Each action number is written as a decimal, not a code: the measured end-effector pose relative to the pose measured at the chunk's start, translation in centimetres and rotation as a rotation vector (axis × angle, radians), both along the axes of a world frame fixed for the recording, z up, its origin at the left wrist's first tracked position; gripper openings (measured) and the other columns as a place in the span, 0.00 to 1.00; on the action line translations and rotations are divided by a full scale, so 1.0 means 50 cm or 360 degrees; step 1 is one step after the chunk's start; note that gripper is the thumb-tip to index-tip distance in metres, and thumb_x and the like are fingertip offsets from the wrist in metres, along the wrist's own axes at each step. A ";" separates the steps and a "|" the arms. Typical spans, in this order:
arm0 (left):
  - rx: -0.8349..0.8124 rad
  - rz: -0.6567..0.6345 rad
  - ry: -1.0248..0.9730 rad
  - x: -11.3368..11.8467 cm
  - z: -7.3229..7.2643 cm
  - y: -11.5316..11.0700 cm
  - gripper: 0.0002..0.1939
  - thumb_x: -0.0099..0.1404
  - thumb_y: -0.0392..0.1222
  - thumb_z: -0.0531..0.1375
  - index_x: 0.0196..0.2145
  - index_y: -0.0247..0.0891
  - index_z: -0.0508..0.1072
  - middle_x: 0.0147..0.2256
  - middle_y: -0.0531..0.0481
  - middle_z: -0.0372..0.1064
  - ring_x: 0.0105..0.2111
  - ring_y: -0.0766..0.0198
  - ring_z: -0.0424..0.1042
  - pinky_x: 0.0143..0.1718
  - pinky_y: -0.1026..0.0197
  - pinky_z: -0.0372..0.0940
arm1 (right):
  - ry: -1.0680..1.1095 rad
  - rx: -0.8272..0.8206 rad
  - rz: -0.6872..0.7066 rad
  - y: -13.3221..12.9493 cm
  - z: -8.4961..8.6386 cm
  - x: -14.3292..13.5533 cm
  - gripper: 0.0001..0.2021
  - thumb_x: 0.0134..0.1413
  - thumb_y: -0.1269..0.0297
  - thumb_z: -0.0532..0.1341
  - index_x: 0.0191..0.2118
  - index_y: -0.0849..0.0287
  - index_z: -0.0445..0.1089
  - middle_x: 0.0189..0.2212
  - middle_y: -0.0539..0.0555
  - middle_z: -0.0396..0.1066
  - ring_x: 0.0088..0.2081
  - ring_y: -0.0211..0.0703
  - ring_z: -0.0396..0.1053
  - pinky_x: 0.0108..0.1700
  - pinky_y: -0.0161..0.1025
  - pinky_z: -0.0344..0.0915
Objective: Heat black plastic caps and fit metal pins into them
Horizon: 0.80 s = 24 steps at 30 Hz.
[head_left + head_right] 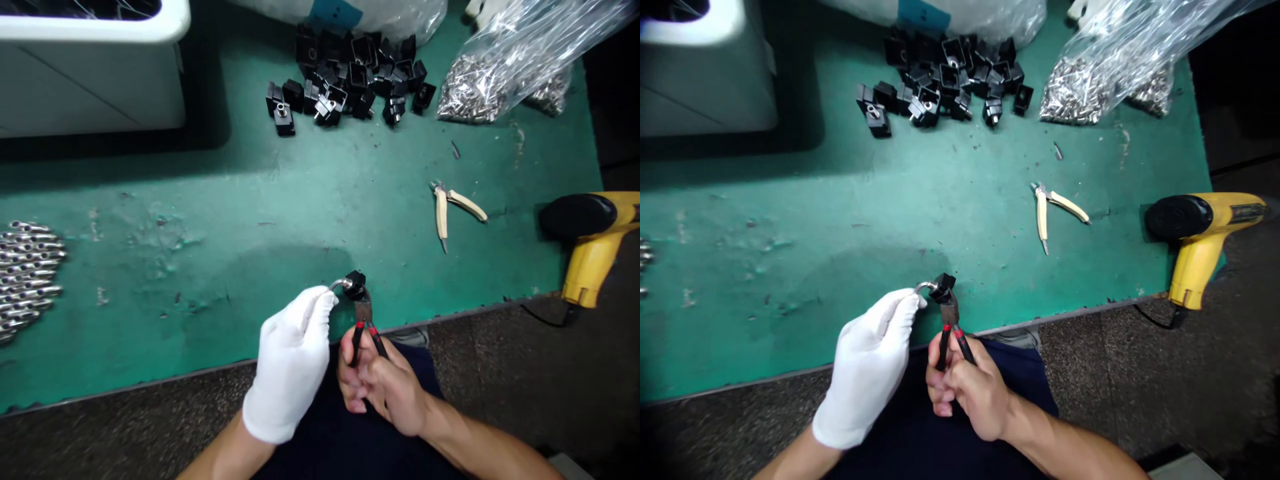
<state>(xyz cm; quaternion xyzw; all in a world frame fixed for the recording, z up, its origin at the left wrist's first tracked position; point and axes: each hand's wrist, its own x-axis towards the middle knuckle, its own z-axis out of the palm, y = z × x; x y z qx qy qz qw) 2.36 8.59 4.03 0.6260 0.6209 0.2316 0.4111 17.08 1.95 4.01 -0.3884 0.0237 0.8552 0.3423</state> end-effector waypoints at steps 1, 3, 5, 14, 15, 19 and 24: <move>-0.0007 0.0009 0.0001 0.000 0.001 0.001 0.10 0.74 0.43 0.54 0.41 0.41 0.76 0.40 0.55 0.79 0.39 0.68 0.77 0.50 0.70 0.65 | -0.0004 -0.0003 -0.0004 0.000 -0.001 -0.002 0.11 0.42 0.70 0.58 0.36 0.56 0.62 0.24 0.44 0.58 0.23 0.32 0.52 0.26 0.33 0.50; -0.0017 0.0021 0.0008 0.001 0.003 0.002 0.11 0.74 0.43 0.54 0.41 0.41 0.76 0.40 0.55 0.79 0.39 0.68 0.77 0.49 0.70 0.66 | -0.0011 -0.0002 -0.0011 0.001 -0.001 -0.005 0.11 0.41 0.70 0.57 0.36 0.56 0.62 0.24 0.44 0.58 0.23 0.32 0.52 0.26 0.33 0.50; -0.0022 0.0022 0.0023 0.002 0.005 0.004 0.11 0.75 0.42 0.54 0.41 0.41 0.76 0.40 0.55 0.79 0.39 0.68 0.77 0.49 0.70 0.65 | -0.0009 -0.0003 -0.0018 0.002 -0.002 -0.008 0.12 0.41 0.70 0.57 0.36 0.56 0.62 0.24 0.44 0.58 0.23 0.32 0.52 0.26 0.33 0.50; -0.0012 0.0035 0.0058 0.002 0.003 0.004 0.11 0.74 0.40 0.54 0.43 0.40 0.77 0.42 0.54 0.79 0.41 0.67 0.77 0.50 0.69 0.66 | -0.0010 -0.0022 -0.0030 0.009 0.001 -0.022 0.12 0.40 0.69 0.57 0.36 0.55 0.61 0.24 0.43 0.58 0.23 0.33 0.52 0.26 0.34 0.49; -0.0010 0.0038 0.0060 0.002 0.002 0.003 0.11 0.74 0.40 0.54 0.43 0.40 0.77 0.42 0.54 0.79 0.41 0.67 0.77 0.50 0.69 0.66 | -0.0014 -0.0023 -0.0030 0.010 0.002 -0.023 0.12 0.40 0.69 0.57 0.36 0.55 0.60 0.24 0.43 0.58 0.23 0.32 0.52 0.26 0.34 0.49; 0.0029 0.0038 0.0081 0.002 -0.002 0.002 0.11 0.74 0.40 0.54 0.43 0.40 0.76 0.42 0.54 0.79 0.42 0.66 0.77 0.51 0.68 0.66 | -0.0026 -0.0034 -0.0030 0.011 0.004 -0.027 0.12 0.40 0.68 0.58 0.35 0.55 0.61 0.24 0.43 0.58 0.23 0.32 0.52 0.27 0.35 0.49; 0.0055 0.0048 0.0106 0.004 -0.003 0.002 0.11 0.74 0.40 0.53 0.42 0.42 0.76 0.41 0.54 0.79 0.40 0.66 0.78 0.49 0.68 0.67 | -0.0034 -0.0058 -0.0033 0.014 0.004 -0.029 0.12 0.39 0.68 0.58 0.35 0.55 0.61 0.24 0.43 0.58 0.23 0.32 0.52 0.27 0.34 0.50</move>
